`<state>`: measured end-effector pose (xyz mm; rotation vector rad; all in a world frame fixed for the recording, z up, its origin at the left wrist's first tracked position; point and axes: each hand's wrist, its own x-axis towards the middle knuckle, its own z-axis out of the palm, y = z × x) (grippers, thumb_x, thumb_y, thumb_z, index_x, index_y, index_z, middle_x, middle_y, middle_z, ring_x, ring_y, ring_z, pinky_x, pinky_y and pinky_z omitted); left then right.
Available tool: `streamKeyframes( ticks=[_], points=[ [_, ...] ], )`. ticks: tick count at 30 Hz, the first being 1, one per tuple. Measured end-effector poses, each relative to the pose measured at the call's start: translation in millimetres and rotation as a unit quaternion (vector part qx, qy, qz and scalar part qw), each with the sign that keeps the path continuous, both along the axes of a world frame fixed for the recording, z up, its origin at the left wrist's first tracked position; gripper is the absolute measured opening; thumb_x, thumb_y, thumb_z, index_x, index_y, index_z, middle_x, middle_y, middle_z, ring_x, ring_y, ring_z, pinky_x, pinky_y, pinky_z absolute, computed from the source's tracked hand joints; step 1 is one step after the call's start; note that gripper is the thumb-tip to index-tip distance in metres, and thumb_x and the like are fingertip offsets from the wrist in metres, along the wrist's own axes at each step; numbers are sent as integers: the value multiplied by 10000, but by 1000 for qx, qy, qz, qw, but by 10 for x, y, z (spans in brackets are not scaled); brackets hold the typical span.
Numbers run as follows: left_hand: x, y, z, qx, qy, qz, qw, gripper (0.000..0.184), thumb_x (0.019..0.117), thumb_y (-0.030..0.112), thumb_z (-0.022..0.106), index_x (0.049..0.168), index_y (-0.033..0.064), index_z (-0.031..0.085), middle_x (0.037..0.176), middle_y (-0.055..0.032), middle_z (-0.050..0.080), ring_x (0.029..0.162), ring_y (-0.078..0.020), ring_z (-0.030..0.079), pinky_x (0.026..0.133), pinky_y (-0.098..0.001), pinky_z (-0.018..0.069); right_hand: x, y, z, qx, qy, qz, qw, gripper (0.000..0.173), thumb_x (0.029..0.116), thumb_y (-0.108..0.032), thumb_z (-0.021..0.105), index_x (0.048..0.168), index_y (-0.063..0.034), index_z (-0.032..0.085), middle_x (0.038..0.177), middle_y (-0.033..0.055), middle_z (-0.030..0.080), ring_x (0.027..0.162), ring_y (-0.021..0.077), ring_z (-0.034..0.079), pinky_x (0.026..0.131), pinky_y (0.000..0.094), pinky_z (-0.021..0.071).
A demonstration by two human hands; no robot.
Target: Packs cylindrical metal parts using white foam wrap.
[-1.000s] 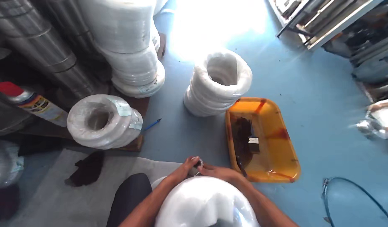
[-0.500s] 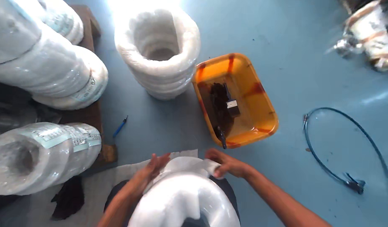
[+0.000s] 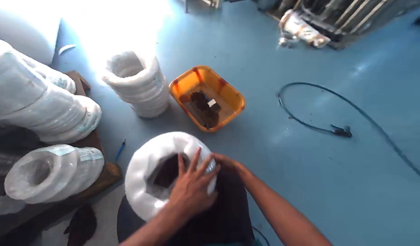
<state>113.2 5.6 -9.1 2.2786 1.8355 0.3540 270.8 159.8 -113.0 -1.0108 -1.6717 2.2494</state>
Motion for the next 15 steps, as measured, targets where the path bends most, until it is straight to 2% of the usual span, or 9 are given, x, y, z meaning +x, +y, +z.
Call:
streamKeyframes(
  ticks=[2,4,6,7,8,9,10,13,15],
  points=[
    [-24,18,3,-16,13,-2,1000,646,844,589,673,1454,408,568,1656,40,352,1569,-384,151,1154,-789,40,29,90,-72,63,-10,22,998,365,1052,-161,443,1347,20,556,1074,84,672,931,88,626,868,315,532],
    [-37,35,37,-22,24,0,999,639,844,597,676,1445,406,579,1658,34,348,1572,-388,131,1163,-773,14,38,103,-62,110,-25,39,993,419,973,-64,557,1376,44,521,1049,138,678,872,130,644,825,342,550],
    [-37,38,55,-21,36,-1,999,638,833,611,669,1432,407,591,1653,36,356,1569,-394,141,1172,-763,25,105,-86,-75,95,-42,41,994,491,979,-96,598,1440,20,474,1233,218,635,1041,238,648,933,434,533],
    [-34,38,48,-17,33,-5,999,641,831,620,670,1427,394,601,1649,26,367,1565,-403,150,1171,-766,30,166,-211,-103,77,-50,35,995,496,1010,-167,587,1462,-9,460,1319,221,599,1127,261,619,972,457,505],
    [-33,43,27,-9,29,-9,1000,641,829,630,667,1416,379,613,1644,15,375,1562,-411,159,1170,-769,37,227,-326,-114,58,-59,30,996,509,1034,-244,550,1485,-35,441,1368,217,567,1159,275,596,961,473,497],
    [-39,53,3,0,23,-10,1000,640,824,640,664,1402,368,627,1638,7,386,1559,-414,167,1170,-770,43,273,-403,-107,44,-68,29,996,523,1049,-302,527,1495,-50,422,1349,212,570,1132,272,589,922,471,496],
    [-54,61,-17,2,19,-11,1000,641,820,646,659,1395,365,632,1635,2,390,1560,-413,162,1171,-766,42,310,-452,-106,33,-73,37,996,540,1044,-308,535,1505,-59,403,1334,210,573,1120,271,590,910,468,501],
    [-112,98,-15,-21,16,-12,1000,664,818,674,649,1414,384,608,1644,13,369,1572,-391,123,1179,-753,23,381,-560,-83,17,-91,80,992,709,985,-191,621,1595,-90,274,1440,232,530,1228,314,579,1000,495,480],
    [-111,92,-30,-19,9,-15,1000,676,811,668,666,1418,376,603,1647,9,361,1573,-394,110,1180,-751,12,389,-713,12,23,-110,89,990,800,970,-203,664,1621,-94,212,1508,243,469,1304,345,541,1063,515,452]
  ],
)
